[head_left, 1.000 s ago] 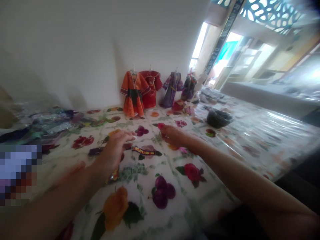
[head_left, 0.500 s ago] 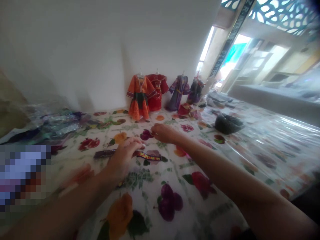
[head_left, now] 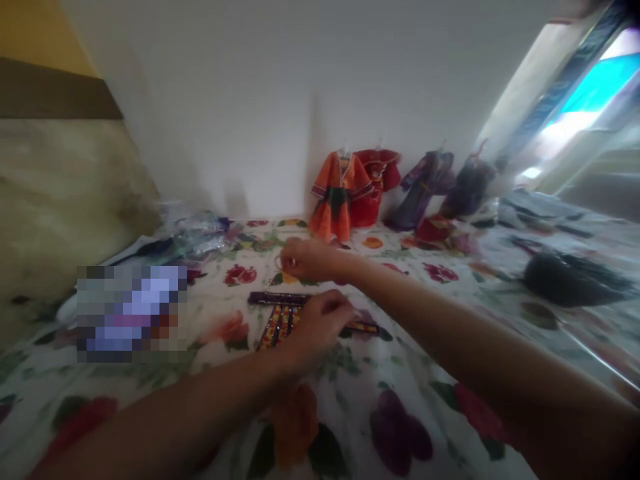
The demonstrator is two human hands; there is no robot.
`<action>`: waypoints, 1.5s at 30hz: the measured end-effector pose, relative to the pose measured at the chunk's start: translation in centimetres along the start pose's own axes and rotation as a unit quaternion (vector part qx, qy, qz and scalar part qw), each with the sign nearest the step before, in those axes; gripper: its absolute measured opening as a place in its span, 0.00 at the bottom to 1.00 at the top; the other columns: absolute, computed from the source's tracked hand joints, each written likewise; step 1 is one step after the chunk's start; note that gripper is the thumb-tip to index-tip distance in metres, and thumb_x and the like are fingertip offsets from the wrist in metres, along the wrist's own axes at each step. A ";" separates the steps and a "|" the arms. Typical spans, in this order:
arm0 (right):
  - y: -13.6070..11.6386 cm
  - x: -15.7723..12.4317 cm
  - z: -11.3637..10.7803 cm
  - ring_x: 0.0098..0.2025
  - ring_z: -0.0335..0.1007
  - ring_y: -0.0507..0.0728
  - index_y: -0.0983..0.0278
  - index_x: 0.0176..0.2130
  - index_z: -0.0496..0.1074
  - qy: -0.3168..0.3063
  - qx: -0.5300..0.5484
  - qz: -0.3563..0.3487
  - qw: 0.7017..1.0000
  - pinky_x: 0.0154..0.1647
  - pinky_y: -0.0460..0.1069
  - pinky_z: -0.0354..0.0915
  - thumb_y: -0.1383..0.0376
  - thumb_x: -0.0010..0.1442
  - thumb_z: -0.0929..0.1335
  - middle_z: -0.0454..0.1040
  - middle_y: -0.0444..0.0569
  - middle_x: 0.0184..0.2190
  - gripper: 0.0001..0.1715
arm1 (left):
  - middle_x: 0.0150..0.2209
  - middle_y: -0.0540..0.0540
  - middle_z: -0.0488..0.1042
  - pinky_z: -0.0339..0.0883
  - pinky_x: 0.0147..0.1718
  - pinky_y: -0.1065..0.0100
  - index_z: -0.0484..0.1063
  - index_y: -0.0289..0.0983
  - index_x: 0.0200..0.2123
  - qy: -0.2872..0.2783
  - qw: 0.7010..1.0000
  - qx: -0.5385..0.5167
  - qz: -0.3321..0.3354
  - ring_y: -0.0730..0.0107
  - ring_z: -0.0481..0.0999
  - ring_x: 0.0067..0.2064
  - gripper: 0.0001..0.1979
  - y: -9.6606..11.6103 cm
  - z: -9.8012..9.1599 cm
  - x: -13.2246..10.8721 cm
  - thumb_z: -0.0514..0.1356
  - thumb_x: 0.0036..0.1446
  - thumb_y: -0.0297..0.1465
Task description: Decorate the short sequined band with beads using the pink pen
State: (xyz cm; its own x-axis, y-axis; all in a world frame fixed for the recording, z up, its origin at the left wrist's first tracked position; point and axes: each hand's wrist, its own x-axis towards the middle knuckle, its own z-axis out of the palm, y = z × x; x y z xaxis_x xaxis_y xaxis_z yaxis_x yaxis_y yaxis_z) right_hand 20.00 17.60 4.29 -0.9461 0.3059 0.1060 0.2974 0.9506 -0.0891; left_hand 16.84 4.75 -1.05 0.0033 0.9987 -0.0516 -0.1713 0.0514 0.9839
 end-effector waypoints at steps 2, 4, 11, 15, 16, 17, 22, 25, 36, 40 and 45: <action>-1.0 2.5 0.6 0.39 0.67 0.55 0.66 0.35 0.74 -0.018 0.008 -0.034 0.999 0.39 0.48 0.57 0.69 0.61 0.65 0.76 0.52 0.39 0.08 | 0.24 0.48 0.71 0.63 0.34 0.63 0.68 0.39 0.20 -0.001 1.000 -0.001 0.000 0.63 0.71 0.30 0.04 -0.4 0.0 0.0 0.61 0.43 0.31; -1.7 4.8 1.5 0.37 0.66 0.55 0.66 0.36 0.75 -0.035 0.015 -0.059 0.998 0.37 0.48 0.56 0.70 0.59 0.66 0.77 0.52 0.38 0.07 | 0.25 0.47 0.72 0.64 0.36 0.62 0.69 0.39 0.21 0.002 1.000 -0.001 0.006 0.62 0.72 0.33 0.04 -0.7 -0.1 0.1 0.61 0.44 0.31; -2.4 7.1 1.4 0.40 0.69 0.53 0.66 0.42 0.78 -0.059 0.057 -0.083 0.993 0.42 0.46 0.59 0.70 0.65 0.63 0.79 0.50 0.41 0.13 | 0.24 0.49 0.70 0.61 0.32 0.64 0.70 0.39 0.22 0.021 0.999 0.017 0.023 0.64 0.69 0.31 0.04 -1.2 -0.4 0.4 0.61 0.45 0.30; -1.1 0.5 -2.1 0.44 0.69 0.53 0.68 0.48 0.75 -0.002 0.083 -0.034 0.996 0.45 0.47 0.59 0.69 0.68 0.60 0.77 0.52 0.46 0.16 | 0.22 0.51 0.67 0.56 0.29 0.67 0.68 0.39 0.21 0.020 0.999 0.026 0.021 0.69 0.65 0.27 0.06 -0.9 -0.6 0.4 0.61 0.46 0.32; -0.8 -2.2 -2.8 0.42 0.69 0.53 0.69 0.47 0.75 0.010 0.086 -0.016 0.996 0.43 0.47 0.60 0.68 0.69 0.60 0.77 0.52 0.44 0.16 | 0.22 0.51 0.66 0.55 0.28 0.67 0.68 0.39 0.22 0.017 0.999 0.024 0.019 0.70 0.64 0.27 0.06 -0.8 -0.6 0.3 0.61 0.46 0.32; -0.5 -5.0 -3.1 0.39 0.69 0.53 0.69 0.46 0.75 0.028 0.090 0.007 0.995 0.41 0.48 0.60 0.66 0.69 0.60 0.77 0.52 0.41 0.16 | 0.22 0.52 0.66 0.55 0.28 0.68 0.68 0.39 0.22 0.015 1.000 0.021 0.017 0.71 0.64 0.27 0.06 -0.7 -0.6 0.3 0.61 0.46 0.32; -2.3 -17.6 -1.2 0.40 0.71 0.55 0.64 0.47 0.74 0.049 0.125 0.102 0.986 0.42 0.50 0.64 0.63 0.70 0.60 0.76 0.51 0.40 0.16 | 0.22 0.51 0.67 0.56 0.28 0.69 0.70 0.38 0.21 0.020 1.000 0.010 0.017 0.71 0.65 0.27 0.06 -0.3 -0.9 0.4 0.61 0.48 0.31; -4.1 -20.7 1.1 0.50 0.70 0.59 0.61 0.54 0.72 0.000 0.115 0.124 0.986 0.51 0.54 0.64 0.63 0.71 0.58 0.73 0.55 0.50 0.19 | 0.23 0.50 0.69 0.58 0.27 0.69 0.71 0.38 0.22 0.029 1.000 0.002 0.009 0.71 0.66 0.27 0.05 0.0 -1.2 0.5 0.62 0.47 0.30; -3.4 -22.2 2.7 0.42 0.69 0.56 0.65 0.41 0.73 0.055 0.090 0.110 0.988 0.49 0.53 0.65 0.62 0.72 0.58 0.73 0.53 0.41 0.18 | 0.24 0.51 0.69 0.54 0.19 0.75 0.68 0.35 0.24 0.103 0.991 -0.077 -0.042 0.78 0.64 0.23 0.07 2.5 -1.8 1.1 0.63 0.38 0.29; -3.3 -22.2 2.8 0.40 0.69 0.55 0.65 0.39 0.73 0.057 0.097 0.108 0.988 0.46 0.52 0.65 0.62 0.71 0.59 0.72 0.52 0.39 0.17 | 0.26 0.51 0.71 0.55 0.19 0.75 0.68 0.35 0.25 0.138 0.984 -0.110 -0.038 0.78 0.64 0.23 0.06 3.0 -2.6 1.7 0.61 0.40 0.26; -3.2 -22.5 2.5 0.41 0.69 0.55 0.64 0.39 0.72 0.045 0.109 0.103 0.988 0.47 0.52 0.65 0.62 0.72 0.58 0.72 0.51 0.40 0.17 | 0.26 0.50 0.73 0.56 0.20 0.76 0.66 0.36 0.24 0.171 0.977 -0.126 -0.008 0.78 0.64 0.25 0.03 3.8 -3.6 2.1 0.58 0.44 0.24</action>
State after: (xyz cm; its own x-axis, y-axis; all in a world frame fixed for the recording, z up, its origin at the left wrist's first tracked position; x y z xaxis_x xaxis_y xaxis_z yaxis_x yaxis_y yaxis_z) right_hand 40.04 7.53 -0.32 -0.8505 0.5044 0.1493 0.4386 0.8367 -0.3279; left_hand 12.67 7.06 1.95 -0.3145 0.9351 -0.1636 -0.4121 0.0207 0.9109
